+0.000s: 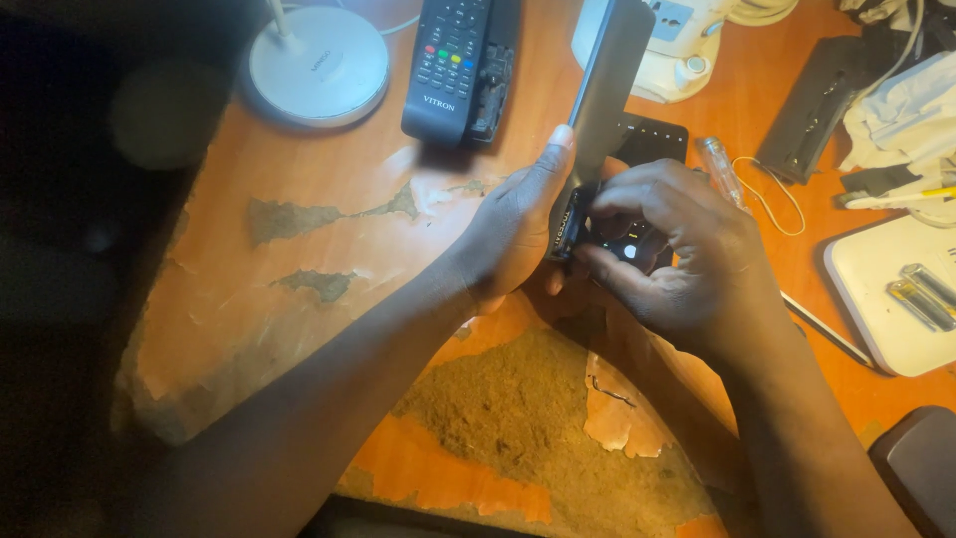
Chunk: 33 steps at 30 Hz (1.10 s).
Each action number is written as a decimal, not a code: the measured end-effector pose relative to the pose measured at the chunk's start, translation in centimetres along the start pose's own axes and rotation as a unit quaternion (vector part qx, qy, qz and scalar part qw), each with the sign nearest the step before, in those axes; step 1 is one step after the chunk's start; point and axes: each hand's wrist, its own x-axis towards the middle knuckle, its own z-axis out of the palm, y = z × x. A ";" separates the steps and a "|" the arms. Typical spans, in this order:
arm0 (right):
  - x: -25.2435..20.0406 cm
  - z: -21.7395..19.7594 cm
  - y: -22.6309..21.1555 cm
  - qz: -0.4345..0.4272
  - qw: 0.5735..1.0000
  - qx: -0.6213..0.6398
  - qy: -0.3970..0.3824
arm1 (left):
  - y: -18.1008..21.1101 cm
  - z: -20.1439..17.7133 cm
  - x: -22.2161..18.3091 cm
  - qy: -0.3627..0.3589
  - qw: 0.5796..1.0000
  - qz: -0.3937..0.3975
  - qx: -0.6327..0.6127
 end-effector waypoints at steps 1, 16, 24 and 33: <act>0.0 0.0 0.1 -0.004 1.000 -0.007 -0.007 | 0.1 0.0 0.0 0.014 1.000 -0.025 0.004; -0.3 0.8 -1.1 0.031 0.999 -0.044 -0.001 | 0.4 0.3 0.0 0.069 0.994 -0.084 0.009; -0.7 1.5 -0.7 -0.022 0.998 -0.042 0.052 | -0.6 -0.5 0.7 0.090 0.993 -0.063 -0.044; 0.1 0.5 -1.3 -0.071 0.993 0.098 -0.006 | -1.2 -1.1 0.8 -0.018 0.977 -0.071 -0.201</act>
